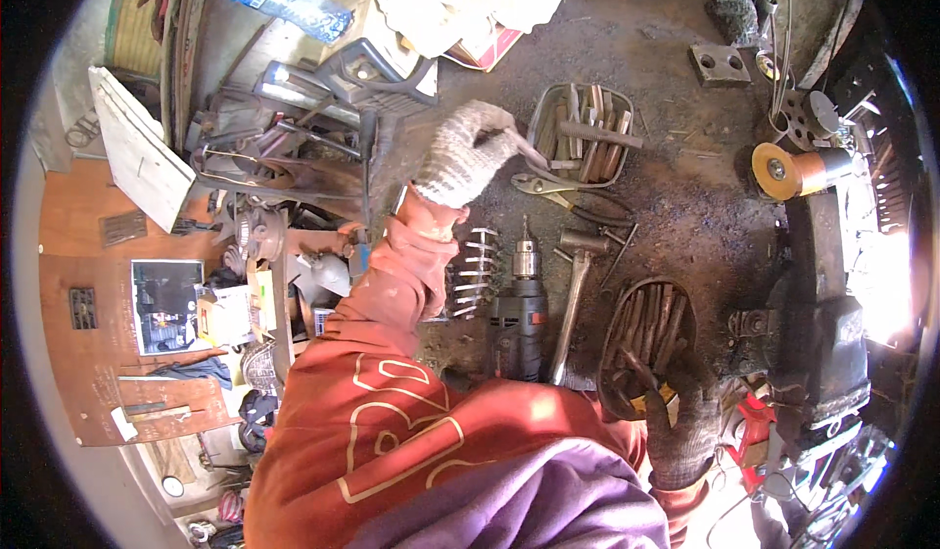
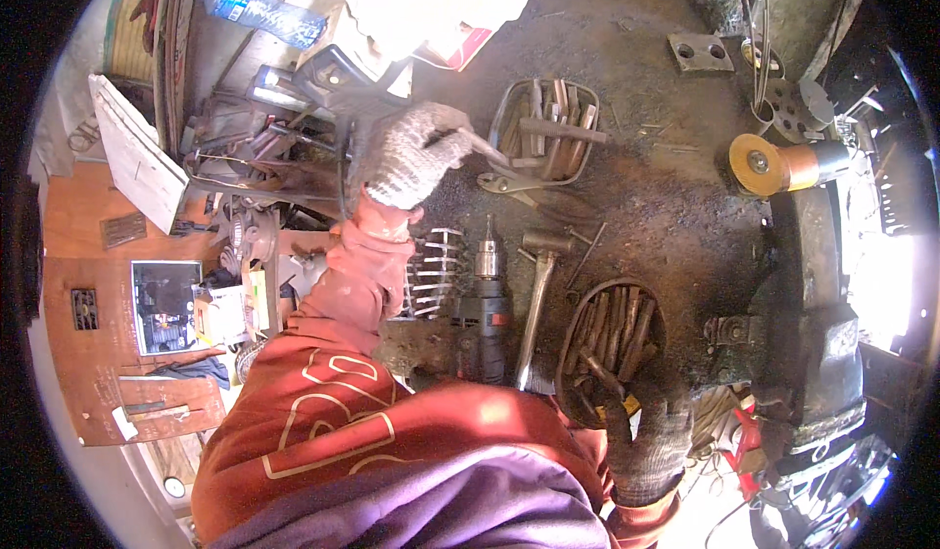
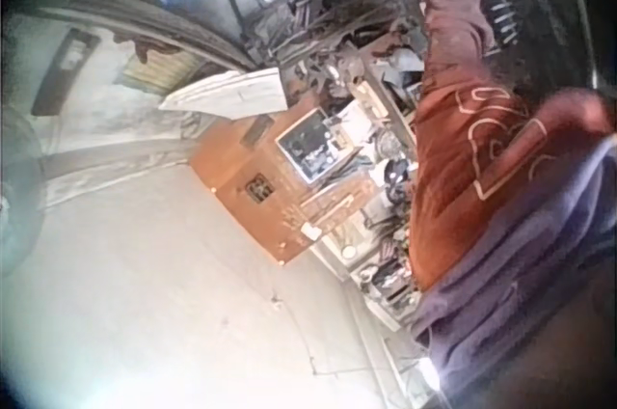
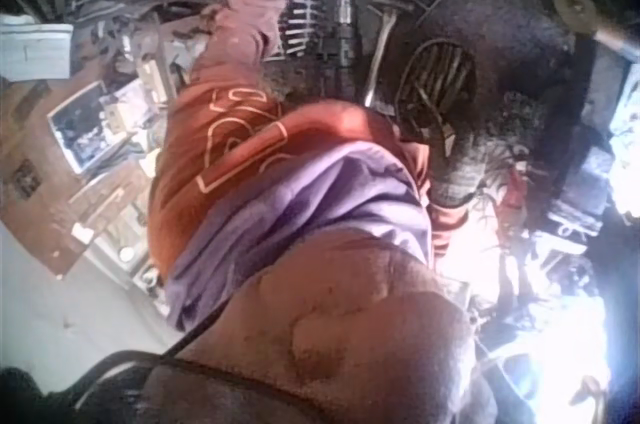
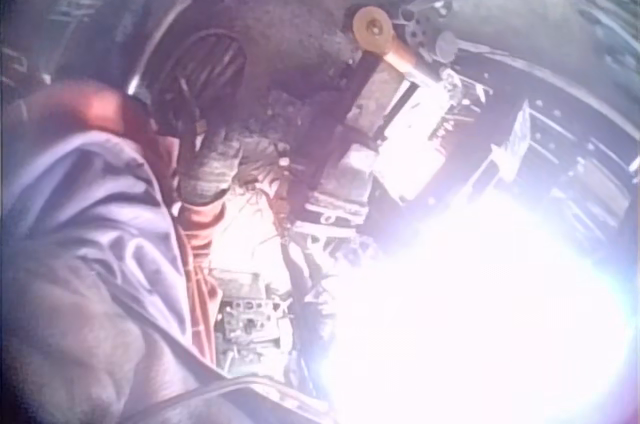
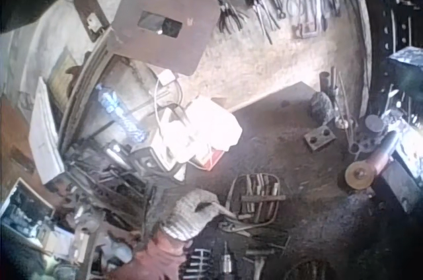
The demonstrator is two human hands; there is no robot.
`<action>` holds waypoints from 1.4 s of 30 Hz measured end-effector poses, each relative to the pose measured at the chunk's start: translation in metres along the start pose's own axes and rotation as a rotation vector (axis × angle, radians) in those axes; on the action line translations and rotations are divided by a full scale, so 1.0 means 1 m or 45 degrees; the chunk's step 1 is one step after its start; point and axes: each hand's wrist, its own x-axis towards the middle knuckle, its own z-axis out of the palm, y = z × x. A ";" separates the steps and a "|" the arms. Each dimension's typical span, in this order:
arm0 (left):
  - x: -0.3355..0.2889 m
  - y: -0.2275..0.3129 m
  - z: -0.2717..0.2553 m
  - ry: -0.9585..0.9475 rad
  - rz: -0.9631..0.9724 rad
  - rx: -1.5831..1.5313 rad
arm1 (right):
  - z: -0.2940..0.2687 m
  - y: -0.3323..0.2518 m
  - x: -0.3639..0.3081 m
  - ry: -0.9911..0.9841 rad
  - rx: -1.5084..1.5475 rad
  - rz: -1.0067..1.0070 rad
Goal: The person selects metal tap pieces from containers on a workbench, holds them, and walks across the workshop. The person then returns to the workbench, empties metal pieces from a container onto the table, and sorts through them by hand.
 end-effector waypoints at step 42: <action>0.079 0.018 0.069 -0.224 0.616 1.003 | 0.033 0.033 0.035 0.321 0.320 0.257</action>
